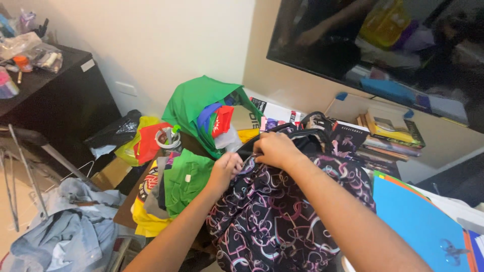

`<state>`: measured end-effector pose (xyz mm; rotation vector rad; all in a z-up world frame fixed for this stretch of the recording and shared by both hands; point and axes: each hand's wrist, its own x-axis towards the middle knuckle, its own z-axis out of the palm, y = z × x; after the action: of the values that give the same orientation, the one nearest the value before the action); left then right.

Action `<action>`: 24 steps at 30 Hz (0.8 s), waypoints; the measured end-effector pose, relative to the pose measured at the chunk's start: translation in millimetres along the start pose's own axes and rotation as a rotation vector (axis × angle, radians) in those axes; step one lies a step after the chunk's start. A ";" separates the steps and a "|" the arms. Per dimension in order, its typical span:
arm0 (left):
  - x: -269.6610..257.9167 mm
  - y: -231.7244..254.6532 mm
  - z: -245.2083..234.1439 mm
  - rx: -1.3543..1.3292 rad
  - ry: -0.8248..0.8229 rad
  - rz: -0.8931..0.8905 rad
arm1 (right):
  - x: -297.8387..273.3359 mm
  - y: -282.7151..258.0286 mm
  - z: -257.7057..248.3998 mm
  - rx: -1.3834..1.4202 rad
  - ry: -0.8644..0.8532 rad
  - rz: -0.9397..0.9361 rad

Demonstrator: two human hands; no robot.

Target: The recorder is tidying a desk, sorting objects, and packing them into a backpack and a paper bag.

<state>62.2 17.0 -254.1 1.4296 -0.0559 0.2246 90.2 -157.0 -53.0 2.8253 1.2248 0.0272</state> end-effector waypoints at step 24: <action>8.1 101.7 61.0 0.693 -0.135 0.310 | -34.0 0.4 -37.7 0.252 0.170 0.542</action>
<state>56.9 -29.5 -144.9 2.1256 -0.3379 0.4290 65.7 -180.2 -15.0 3.3455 0.4684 0.1501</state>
